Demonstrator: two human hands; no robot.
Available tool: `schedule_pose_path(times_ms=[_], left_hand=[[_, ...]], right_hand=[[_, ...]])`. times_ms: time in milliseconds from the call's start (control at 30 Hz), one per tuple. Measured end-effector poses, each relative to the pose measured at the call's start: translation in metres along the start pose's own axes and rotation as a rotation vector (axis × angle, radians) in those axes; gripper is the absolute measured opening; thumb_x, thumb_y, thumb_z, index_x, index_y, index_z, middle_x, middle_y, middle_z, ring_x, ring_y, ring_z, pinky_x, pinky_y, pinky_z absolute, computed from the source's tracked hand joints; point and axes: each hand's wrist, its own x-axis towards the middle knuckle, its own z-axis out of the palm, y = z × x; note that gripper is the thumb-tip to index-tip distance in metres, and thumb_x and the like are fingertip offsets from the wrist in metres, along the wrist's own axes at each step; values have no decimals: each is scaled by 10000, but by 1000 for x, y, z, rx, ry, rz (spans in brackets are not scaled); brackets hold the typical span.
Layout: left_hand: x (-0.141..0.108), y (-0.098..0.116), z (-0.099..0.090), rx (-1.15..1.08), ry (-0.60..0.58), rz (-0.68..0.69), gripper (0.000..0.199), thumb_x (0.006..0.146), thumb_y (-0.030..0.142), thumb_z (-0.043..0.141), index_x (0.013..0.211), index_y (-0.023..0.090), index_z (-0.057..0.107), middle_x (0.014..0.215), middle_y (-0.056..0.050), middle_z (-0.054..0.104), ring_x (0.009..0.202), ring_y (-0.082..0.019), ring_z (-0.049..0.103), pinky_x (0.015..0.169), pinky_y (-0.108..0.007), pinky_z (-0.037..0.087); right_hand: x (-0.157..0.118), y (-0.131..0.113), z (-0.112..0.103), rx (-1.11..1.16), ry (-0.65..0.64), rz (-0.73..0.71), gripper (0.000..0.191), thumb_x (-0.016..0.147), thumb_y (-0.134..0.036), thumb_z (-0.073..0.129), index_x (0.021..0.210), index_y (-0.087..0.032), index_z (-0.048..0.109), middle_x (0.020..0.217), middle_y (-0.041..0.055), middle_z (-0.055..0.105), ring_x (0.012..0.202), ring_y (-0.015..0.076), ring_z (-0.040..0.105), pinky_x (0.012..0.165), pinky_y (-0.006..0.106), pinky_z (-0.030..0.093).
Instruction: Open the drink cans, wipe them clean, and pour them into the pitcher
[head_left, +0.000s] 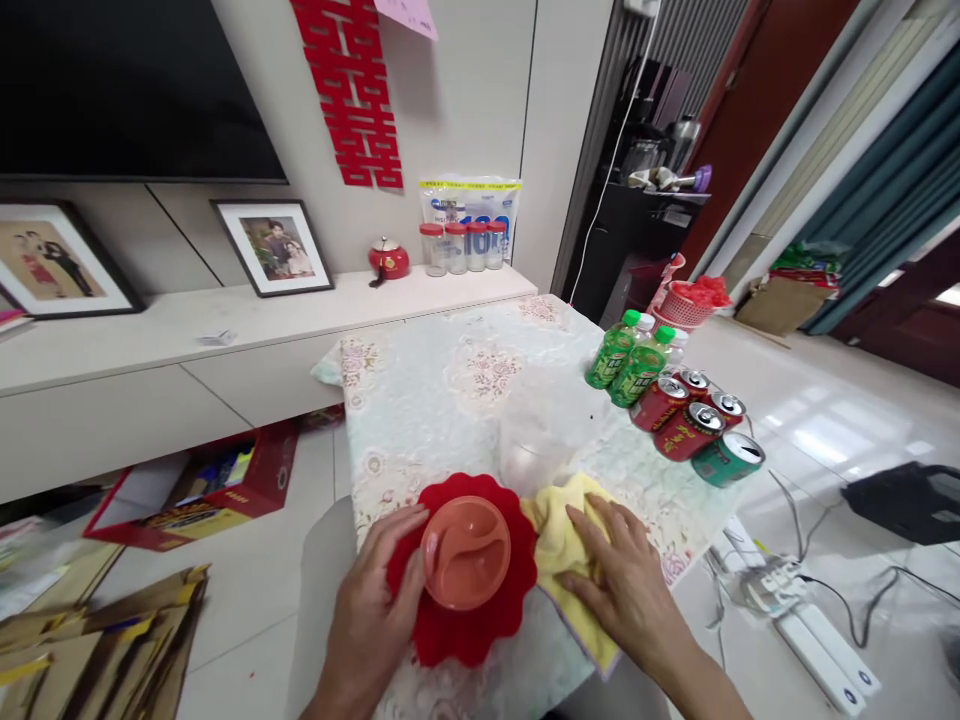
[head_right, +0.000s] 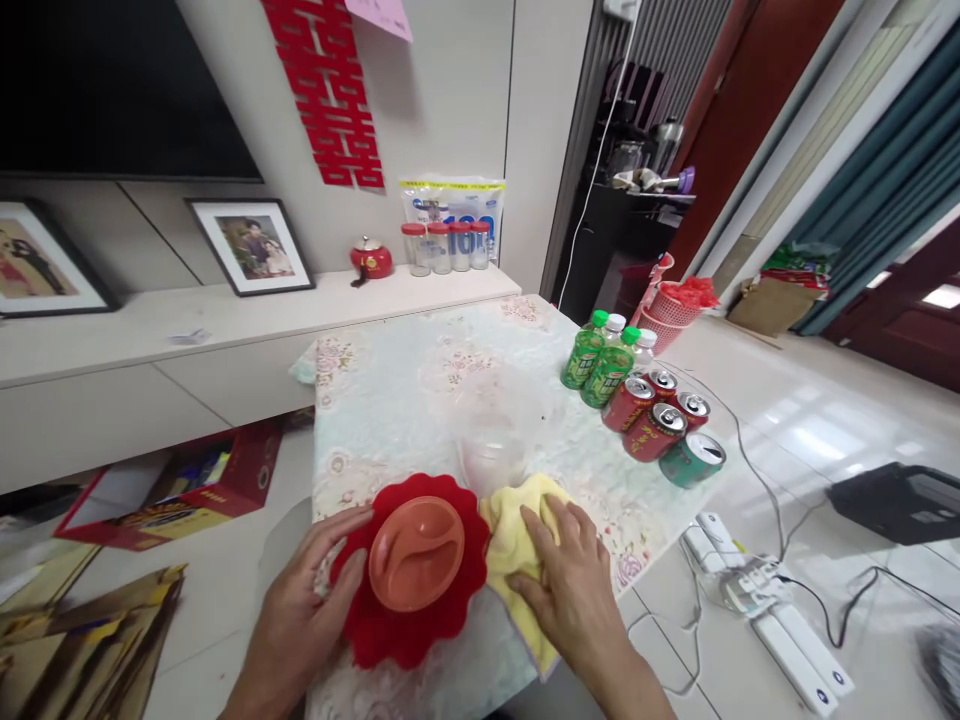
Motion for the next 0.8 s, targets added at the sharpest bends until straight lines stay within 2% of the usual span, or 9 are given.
schedule_pose_path(times_ms=[100, 200, 300, 367, 433, 533, 633, 733, 800], left_hand=[[2, 14, 9, 41, -50, 159, 270, 990, 295, 538, 1183, 288, 726, 1238, -59, 777, 1156, -250, 756, 978, -417, 659], [1, 21, 17, 110, -42, 312, 294, 972, 228, 540, 1180, 312, 731, 1222, -47, 790, 1133, -252, 769, 955, -410, 671], [-2, 23, 21, 148, -23, 392, 331, 954, 194, 565, 1216, 332, 711, 1213, -34, 796, 1113, -248, 778, 941, -389, 679], [-2, 24, 22, 143, -22, 424, 341, 944, 187, 576, 1225, 337, 699, 1209, -27, 798, 1104, -247, 781, 931, -378, 683], [-1, 26, 24, 122, -37, 438, 340, 943, 187, 578, 1224, 341, 694, 1213, -22, 798, 1104, -247, 781, 929, -376, 684], [5, 32, 27, 85, -68, 436, 320, 957, 199, 564, 1214, 338, 694, 1228, -21, 794, 1125, -252, 772, 946, -392, 678], [18, 39, 30, 55, -96, 361, 290, 979, 236, 537, 1206, 320, 696, 1238, -41, 783, 1157, -269, 755, 983, -439, 660], [40, 45, 32, 0, -110, 176, 332, 969, 260, 519, 1268, 280, 662, 1290, -83, 744, 1221, -297, 719, 1042, -516, 619], [58, 48, 34, -71, -129, 58, 455, 932, 271, 555, 1386, 249, 577, 1405, -122, 674, 1316, -322, 660, 1101, -562, 568]], right_hand=[[-17, 8, 13, 52, -82, 66, 428, 902, -243, 620, 1326, -271, 671, 1263, 148, 678, 1052, 300, 713, 787, 441, 634], [-29, -3, 20, 133, 11, 172, 350, 947, -213, 521, 1259, -272, 669, 1110, 102, 693, 817, 214, 743, 680, 353, 642], [-38, -14, 20, 164, 73, 127, 387, 941, -266, 586, 1323, -271, 649, 1160, 132, 715, 889, 251, 783, 693, 357, 666], [-39, -13, 12, 205, -17, 24, 492, 889, -306, 692, 1378, -272, 648, 1188, 138, 742, 954, 269, 797, 733, 336, 674], [-34, -5, -5, 251, -84, 2, 516, 884, -363, 723, 1391, -294, 659, 1195, 116, 767, 985, 263, 798, 772, 317, 671], [-9, 14, -36, 269, -15, 162, 326, 995, -433, 578, 1268, -330, 723, 1160, 73, 779, 987, 236, 785, 807, 334, 656], [29, 32, -52, 329, 122, 297, 368, 1002, -478, 515, 1227, -271, 720, 1135, 89, 764, 916, 239, 764, 796, 397, 632], [71, 45, -43, 437, 174, 387, 491, 926, -499, 567, 1292, -190, 675, 1170, 136, 745, 866, 249, 733, 787, 449, 611], [97, 50, -28, 478, 189, 408, 567, 903, -477, 564, 1352, -138, 632, 1240, 180, 723, 829, 239, 728, 745, 442, 607]])
